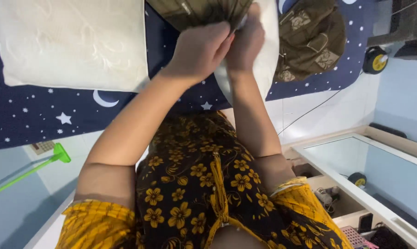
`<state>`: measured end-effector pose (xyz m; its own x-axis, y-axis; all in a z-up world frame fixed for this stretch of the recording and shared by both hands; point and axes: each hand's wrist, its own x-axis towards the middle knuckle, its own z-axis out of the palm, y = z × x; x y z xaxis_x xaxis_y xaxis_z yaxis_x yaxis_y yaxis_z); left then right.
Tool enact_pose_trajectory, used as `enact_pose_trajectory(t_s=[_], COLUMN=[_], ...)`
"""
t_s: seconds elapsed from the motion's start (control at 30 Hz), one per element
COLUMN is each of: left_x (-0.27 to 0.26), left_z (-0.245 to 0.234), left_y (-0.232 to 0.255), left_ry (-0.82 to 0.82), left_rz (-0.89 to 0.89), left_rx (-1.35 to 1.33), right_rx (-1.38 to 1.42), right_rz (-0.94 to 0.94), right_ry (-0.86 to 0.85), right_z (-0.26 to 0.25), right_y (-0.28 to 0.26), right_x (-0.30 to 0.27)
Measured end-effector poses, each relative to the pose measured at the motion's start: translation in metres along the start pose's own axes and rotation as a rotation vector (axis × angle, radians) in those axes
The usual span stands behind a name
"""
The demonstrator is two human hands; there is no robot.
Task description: Putting a pillow into a decorative brown pillowcase on a bed.
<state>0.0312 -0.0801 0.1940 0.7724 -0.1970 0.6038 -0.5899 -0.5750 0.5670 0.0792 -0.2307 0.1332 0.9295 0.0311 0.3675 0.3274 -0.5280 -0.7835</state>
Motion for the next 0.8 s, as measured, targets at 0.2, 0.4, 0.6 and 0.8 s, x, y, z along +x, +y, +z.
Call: enact_pose_trajectory(t_s=[0.2, 0.4, 0.6, 0.8], left_x=[-0.095, -0.221, -0.17, -0.057], left_z=[-0.026, -0.013, -0.038, 0.033], left_y=[-0.05, -0.139, -0.129, -0.141], left_ry=[0.153, -0.142, -0.118, -0.114], left_rz=[-0.319, -0.716, -0.681, -0.338], left_rx=[0.321, 0.478, 0.63, 0.578], right_rx=[-0.165, -0.333, -0.293, -0.426], right_rz=[0.074, 0.121, 0.029, -0.063], right_ry=[-0.029, -0.748, -0.315, -0.426], right_z=[0.045, 0.112, 0.086, 0.088], right_y=[-0.07, 0.013, 0.068, 0.05], right_x=[-0.027, -0.078, -0.058, -0.061])
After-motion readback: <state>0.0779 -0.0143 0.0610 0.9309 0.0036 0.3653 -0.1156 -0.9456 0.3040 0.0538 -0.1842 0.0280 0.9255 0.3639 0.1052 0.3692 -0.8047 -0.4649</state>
